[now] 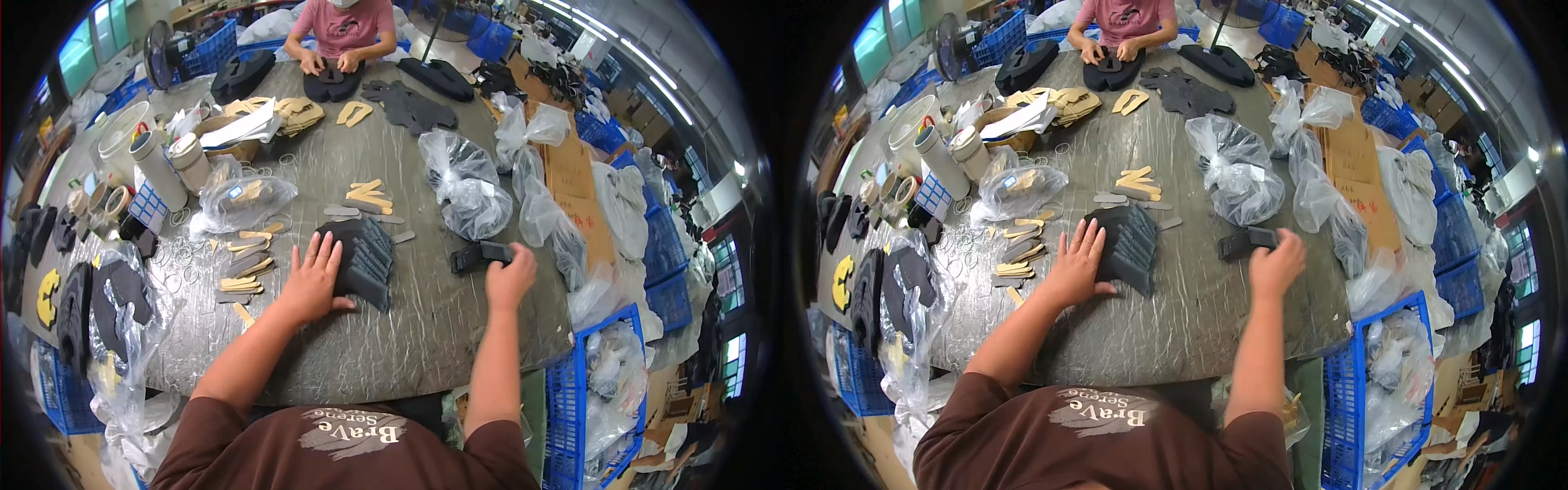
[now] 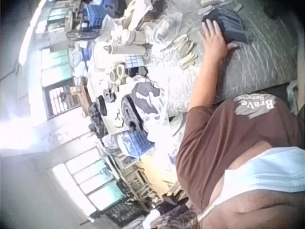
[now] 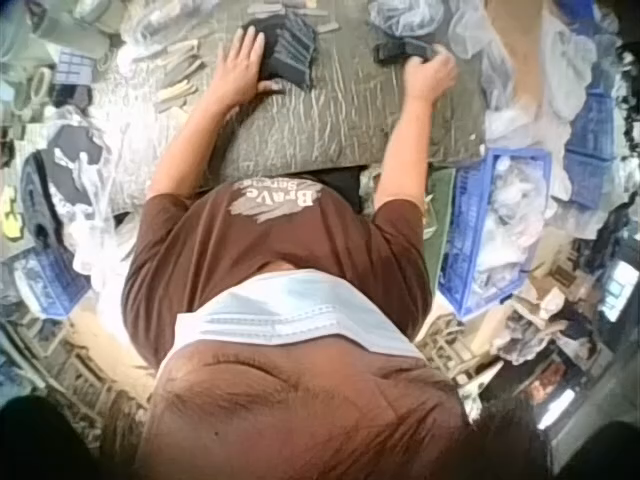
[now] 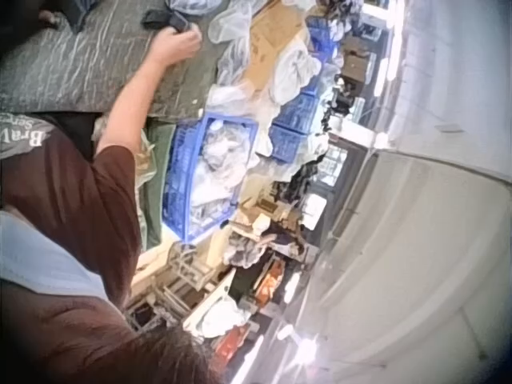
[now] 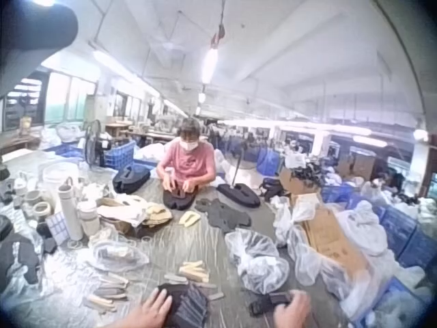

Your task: Sorting and bundling black shoe components using rubber bands.

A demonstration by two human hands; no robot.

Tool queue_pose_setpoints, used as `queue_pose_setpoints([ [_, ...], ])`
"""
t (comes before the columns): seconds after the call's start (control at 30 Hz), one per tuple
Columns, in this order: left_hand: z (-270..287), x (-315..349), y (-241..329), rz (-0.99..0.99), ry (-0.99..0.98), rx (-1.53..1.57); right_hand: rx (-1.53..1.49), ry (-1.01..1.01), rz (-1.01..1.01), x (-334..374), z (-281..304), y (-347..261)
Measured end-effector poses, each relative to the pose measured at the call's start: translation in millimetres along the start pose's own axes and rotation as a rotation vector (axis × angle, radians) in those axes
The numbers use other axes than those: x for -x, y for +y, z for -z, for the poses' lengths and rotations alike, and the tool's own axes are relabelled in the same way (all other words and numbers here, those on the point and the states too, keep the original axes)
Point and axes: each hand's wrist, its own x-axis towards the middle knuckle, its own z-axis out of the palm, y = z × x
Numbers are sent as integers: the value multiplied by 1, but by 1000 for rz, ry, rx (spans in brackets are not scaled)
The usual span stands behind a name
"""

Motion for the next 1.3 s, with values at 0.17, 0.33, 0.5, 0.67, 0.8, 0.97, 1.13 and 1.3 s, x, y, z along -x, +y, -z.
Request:
queue_pose_setpoints([
  [0.17, 0, 10, 58, -390, 412, 525, -76, -722, -24, -1, 12, 52],
  [0.33, -42, 12, 115, -207, -68, 1189, 37, -591, -77, 67, 75, -66],
  [0.5, -30, -1, 116, 158, -361, 1198, -746, -733, -33, 126, 136, -81],
  [0.67, -21, 6, 74, -236, -664, 1431, -295, -536, 283, 45, 152, -90],
  [0.8, -6, 17, 48, -321, -787, 1277, -725, -948, 261, 59, 117, -90],
  [0.97, 14, 57, 52, -182, 350, 662, -670, -833, -28, 94, 104, -123],
  [1.13, -1, 69, 65, 70, 230, 728, -489, -586, 192, 104, 110, -157],
  [1.3, 1, 73, 72, -59, 301, 554, -430, -546, 314, 107, 117, -161],
])
